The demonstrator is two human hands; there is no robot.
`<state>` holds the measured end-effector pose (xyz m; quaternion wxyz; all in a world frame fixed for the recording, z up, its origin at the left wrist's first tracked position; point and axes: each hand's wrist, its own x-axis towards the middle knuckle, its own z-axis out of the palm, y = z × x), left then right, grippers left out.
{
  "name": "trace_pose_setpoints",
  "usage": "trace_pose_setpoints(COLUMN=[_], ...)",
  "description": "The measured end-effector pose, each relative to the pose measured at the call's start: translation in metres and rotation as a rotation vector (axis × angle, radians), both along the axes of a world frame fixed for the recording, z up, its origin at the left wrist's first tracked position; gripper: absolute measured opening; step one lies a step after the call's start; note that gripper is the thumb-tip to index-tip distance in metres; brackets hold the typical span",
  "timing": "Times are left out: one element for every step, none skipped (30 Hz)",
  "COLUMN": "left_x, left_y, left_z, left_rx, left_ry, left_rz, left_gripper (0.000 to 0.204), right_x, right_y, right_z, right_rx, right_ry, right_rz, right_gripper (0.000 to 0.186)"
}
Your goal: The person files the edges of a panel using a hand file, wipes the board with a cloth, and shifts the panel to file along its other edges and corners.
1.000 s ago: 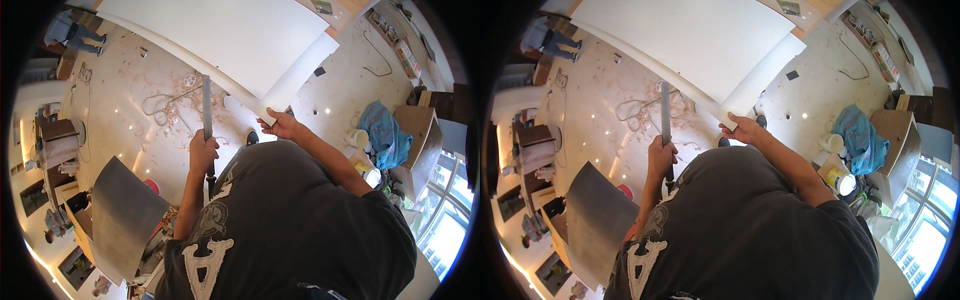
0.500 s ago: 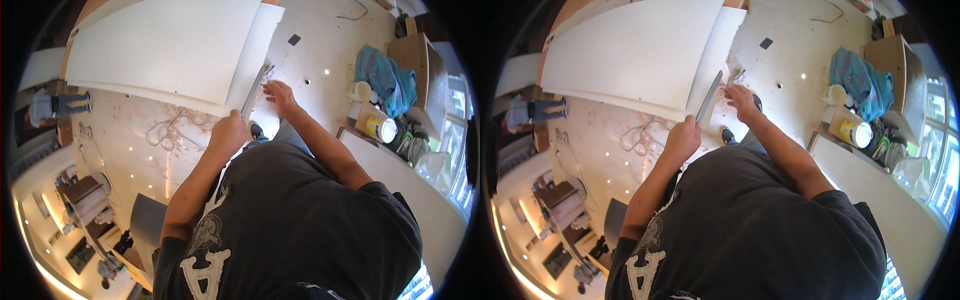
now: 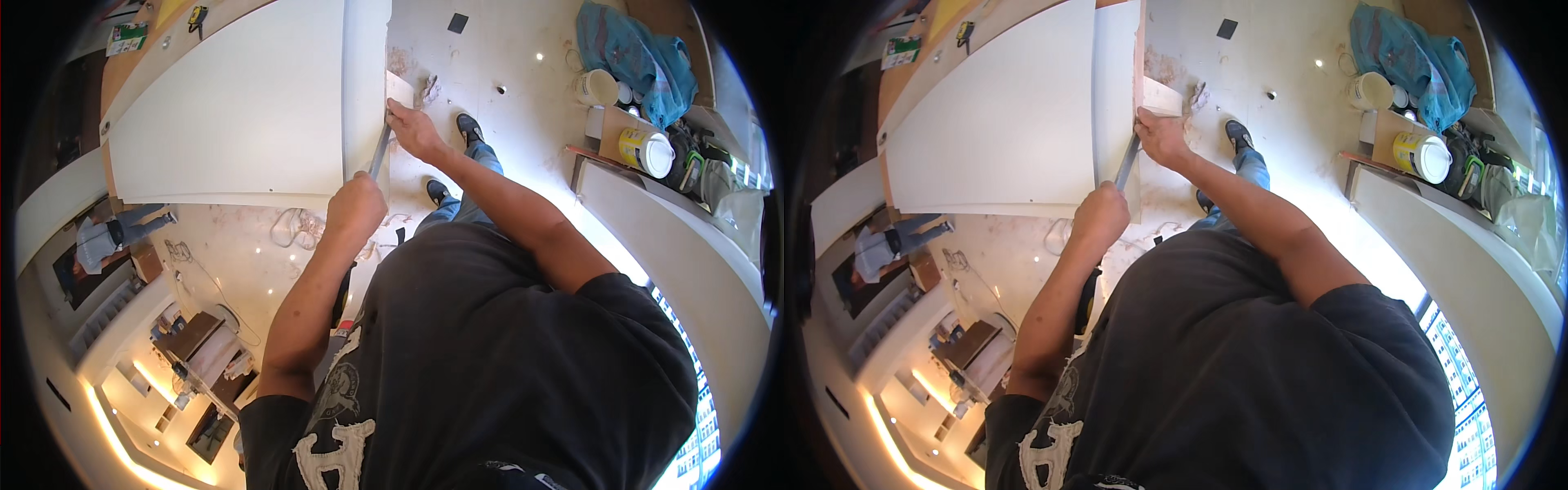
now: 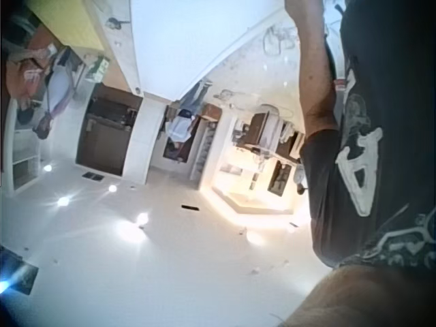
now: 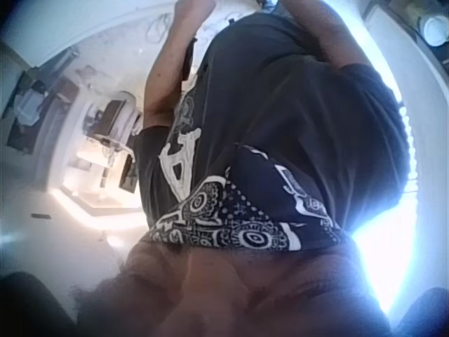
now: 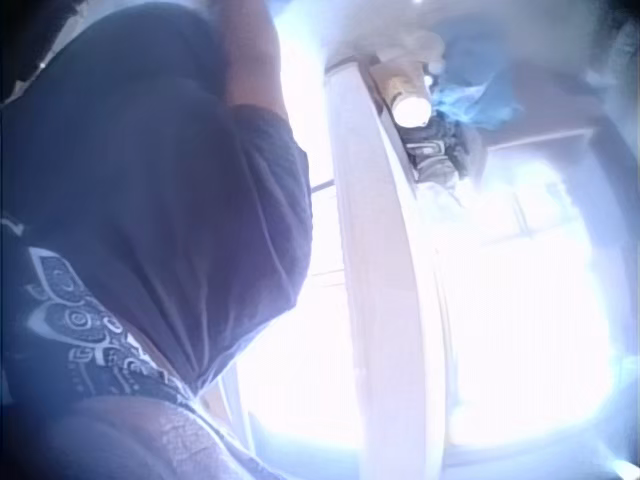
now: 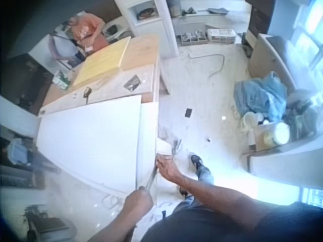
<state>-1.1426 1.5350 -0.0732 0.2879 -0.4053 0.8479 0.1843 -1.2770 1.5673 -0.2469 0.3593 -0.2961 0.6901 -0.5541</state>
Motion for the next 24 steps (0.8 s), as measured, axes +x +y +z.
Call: trace_pose_setpoints(left_x=[-0.001, -0.003, -0.004, -0.006, -0.006, -0.006, -0.006, -0.008, -0.009, -0.013, -0.020, -0.023, -0.017, -0.018, -0.015, -0.016, -0.004, 0.003, 0.011, 0.014, 0.017, 0.018, 0.018, 0.018], left_y=[0.002, 0.004, 0.003, 0.004, 0.005, 0.005, 0.004, 0.000, -0.002, -0.003, -0.004, -0.005, -0.005, -0.003, -0.001, 0.002, 0.005, 0.009, 0.010, 0.010, 0.009, 0.010, 0.012, 0.012], left_z=[-0.002, -0.004, -0.005, -0.004, -0.004, -0.011, -0.021, -0.030, -0.038, -0.047, -0.050, -0.049, -0.049, -0.043, -0.033, -0.014, 0.000, 0.007, 0.012, 0.015, 0.012, 0.005, 0.000, -0.004], left_rx=[-0.001, -0.002, 0.003, 0.005, 0.007, 0.008, 0.024, 0.031, 0.019, 0.041, 0.067, 0.065, 0.041, 0.024, 0.031, 0.028, 0.015, 0.022, 0.031, 0.037, 0.039, 0.063, 0.088, 0.088], left_ry=[-0.013, -0.024, -0.029, -0.045, -0.060, -0.062, -0.031, 0.002, 0.005, -0.026, -0.055, -0.049, -0.036, -0.017, -0.019, -0.033, -0.055, -0.056, -0.093, -0.129, -0.130, -0.133, -0.138, -0.137], left_rz=[0.038, 0.077, 0.076, 0.061, 0.045, 0.049, 0.031, 0.022, 0.027, 0.044, 0.051, 0.042, 0.034, 0.003, -0.007, 0.007, 0.058, 0.057, 0.062, 0.063, 0.065, 0.033, 0.004, 0.005], left_gripper=[0.025, 0.029, 0.029, 0.025, 0.023, 0.023, 0.023, 0.023, 0.023, 0.022, 0.022, 0.022, 0.022, 0.022, 0.022, 0.022, 0.021, 0.021, 0.022, 0.024, 0.024, 0.022, 0.021, 0.021], right_x=[0.001, 0.001, 0.001, 0.001, 0.000, -0.001, -0.003, -0.006, -0.009, -0.012, -0.016, -0.021, -0.022, -0.020, -0.017, -0.015, -0.010, -0.004, 0.000, 0.002, 0.008, 0.015, 0.023, 0.025], right_y=[-0.002, -0.003, -0.001, 0.002, 0.005, 0.005, 0.005, 0.001, 0.001, 0.000, 0.000, 0.000, -0.002, 0.000, -0.001, 0.003, 0.005, 0.011, 0.018, 0.022, 0.024, 0.029, 0.034, 0.035], right_z=[-0.002, -0.004, -0.006, -0.004, 0.000, -0.003, -0.014, -0.019, -0.024, -0.035, -0.046, -0.056, -0.048, -0.049, -0.049, -0.052, -0.023, -0.012, 0.003, 0.013, 0.010, 0.001, -0.010, -0.023], right_rx=[-0.063, -0.127, -0.122, -0.085, -0.048, -0.048, -0.024, -0.010, 0.072, 0.065, 0.108, 0.152, 0.188, 0.193, 0.067, -0.052, -0.094, -0.159, -0.063, 0.031, 0.032, 0.069, 0.105, 0.105], right_ry=[0.066, 0.134, 0.129, 0.110, 0.092, 0.089, 0.068, 0.050, 0.024, 0.029, 0.055, 0.078, 0.035, 0.033, 0.017, 0.002, 0.040, 0.067, -0.017, -0.099, -0.100, -0.095, -0.092, -0.091], right_rz=[-0.002, -0.005, -0.005, 0.036, 0.076, 0.080, 0.085, 0.097, 0.178, 0.178, 0.196, 0.213, 0.264, 0.253, 0.196, 0.130, 0.209, 0.204, 0.257, 0.306, 0.309, 0.279, 0.252, 0.254], right_gripper=[0.032, 0.034, 0.034, 0.040, 0.047, 0.047, 0.047, 0.047, 0.046, 0.046, 0.043, 0.042, 0.045, 0.045, 0.045, 0.046, 0.048, 0.049, 0.051, 0.054, 0.054, 0.055, 0.056, 0.056])
